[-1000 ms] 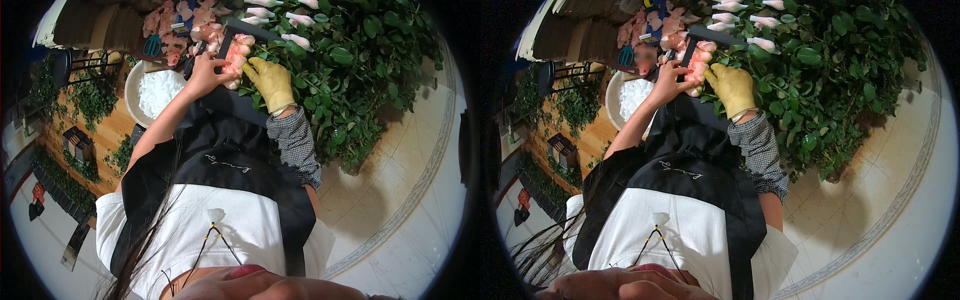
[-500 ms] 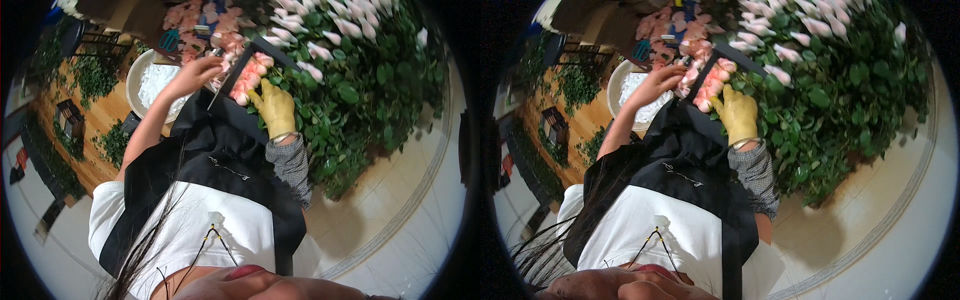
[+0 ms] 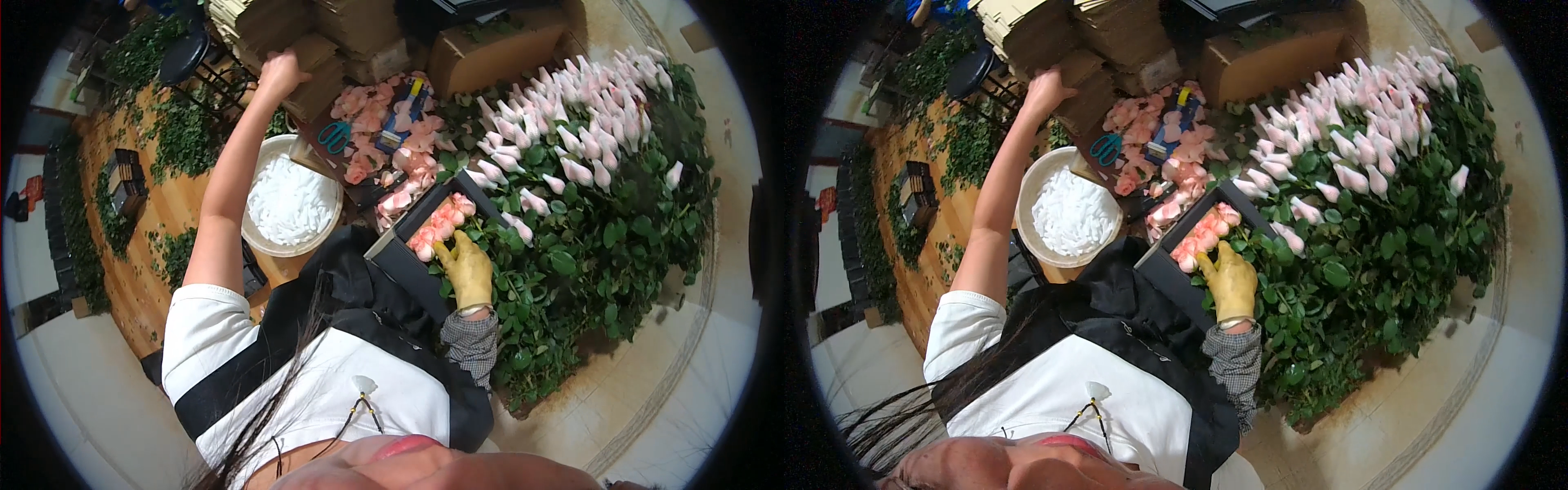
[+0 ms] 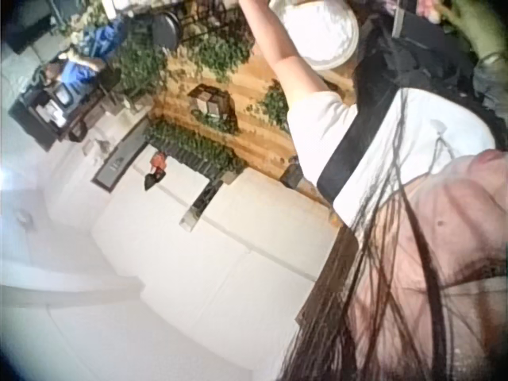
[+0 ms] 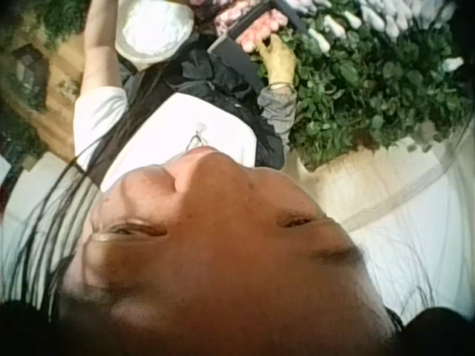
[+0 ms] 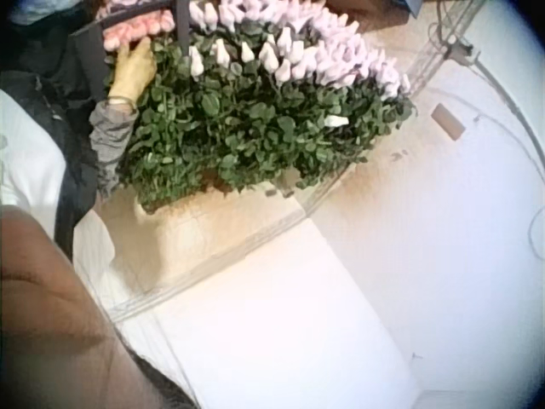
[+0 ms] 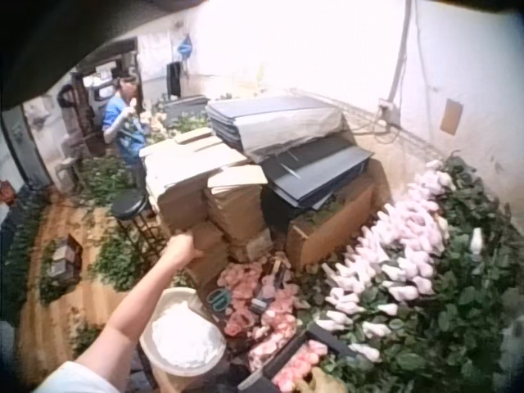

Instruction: The person places individual pink rose heads into a black rectangular grid box, fills the gaps with small white paper inserts, and then prepares a floral foam base to insert leafy green stems.

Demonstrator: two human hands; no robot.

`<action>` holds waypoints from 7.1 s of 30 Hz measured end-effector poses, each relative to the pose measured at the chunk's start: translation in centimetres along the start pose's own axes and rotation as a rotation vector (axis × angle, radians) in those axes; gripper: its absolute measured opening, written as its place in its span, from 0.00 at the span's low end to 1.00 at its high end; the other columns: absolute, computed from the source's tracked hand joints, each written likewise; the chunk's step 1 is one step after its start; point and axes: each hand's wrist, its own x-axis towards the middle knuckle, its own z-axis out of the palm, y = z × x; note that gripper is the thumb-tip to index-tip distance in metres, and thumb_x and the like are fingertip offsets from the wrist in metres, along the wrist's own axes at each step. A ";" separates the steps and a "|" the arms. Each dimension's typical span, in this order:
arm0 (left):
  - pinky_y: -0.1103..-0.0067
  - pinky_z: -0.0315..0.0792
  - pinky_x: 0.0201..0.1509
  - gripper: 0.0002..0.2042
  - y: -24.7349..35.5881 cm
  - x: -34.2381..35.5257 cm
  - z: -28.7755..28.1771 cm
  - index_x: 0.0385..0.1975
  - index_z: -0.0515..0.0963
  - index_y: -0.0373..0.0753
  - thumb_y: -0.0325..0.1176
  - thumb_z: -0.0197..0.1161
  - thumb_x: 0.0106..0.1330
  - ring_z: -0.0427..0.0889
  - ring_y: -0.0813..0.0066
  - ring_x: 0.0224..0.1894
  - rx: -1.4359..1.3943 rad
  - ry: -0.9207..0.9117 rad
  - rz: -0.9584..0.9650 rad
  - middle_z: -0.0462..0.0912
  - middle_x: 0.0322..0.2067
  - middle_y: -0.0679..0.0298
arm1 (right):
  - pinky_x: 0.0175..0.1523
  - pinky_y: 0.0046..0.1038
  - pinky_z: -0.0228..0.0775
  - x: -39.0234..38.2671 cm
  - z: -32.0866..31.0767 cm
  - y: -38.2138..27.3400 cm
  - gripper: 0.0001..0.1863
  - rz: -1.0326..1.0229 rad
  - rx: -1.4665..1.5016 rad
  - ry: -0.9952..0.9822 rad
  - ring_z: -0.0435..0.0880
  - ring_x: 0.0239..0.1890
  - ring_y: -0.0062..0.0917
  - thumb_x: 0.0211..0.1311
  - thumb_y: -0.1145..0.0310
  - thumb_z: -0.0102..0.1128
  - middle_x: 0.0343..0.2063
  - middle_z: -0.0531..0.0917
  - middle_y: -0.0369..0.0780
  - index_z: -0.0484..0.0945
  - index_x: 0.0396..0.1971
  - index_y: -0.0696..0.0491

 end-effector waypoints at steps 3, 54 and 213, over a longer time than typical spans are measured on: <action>0.61 0.78 0.51 0.44 0.5 0.6 -0.5 0.50 0.74 0.27 0.63 0.75 0.45 0.80 0.44 0.51 0.052 -0.081 -0.105 0.80 0.47 0.37 | 0.36 0.42 0.75 -0.3 -0.9 -0.6 0.21 0.027 0.081 0.011 0.84 0.29 0.42 0.58 0.51 0.67 0.24 0.84 0.45 0.78 0.35 0.55; 0.63 0.59 0.72 0.44 26.2 -19.6 2.7 0.59 0.67 0.30 0.57 0.74 0.49 0.64 0.50 0.68 -0.376 -0.320 1.335 0.63 0.67 0.51 | 0.63 0.27 0.69 -11.2 2.2 0.8 0.28 -0.063 1.640 0.164 0.77 0.60 0.24 0.67 0.72 0.63 0.60 0.78 0.38 0.68 0.66 0.54; 0.66 0.67 0.66 0.32 8.7 -17.2 7.9 0.64 0.69 0.44 0.21 0.60 0.55 0.71 0.57 0.61 -0.387 -0.429 1.141 0.74 0.56 0.55 | 0.35 0.27 0.72 2.9 -2.8 -0.2 0.27 -0.072 0.425 -0.108 0.77 0.27 0.25 0.55 0.75 0.70 0.28 0.79 0.41 0.79 0.58 0.52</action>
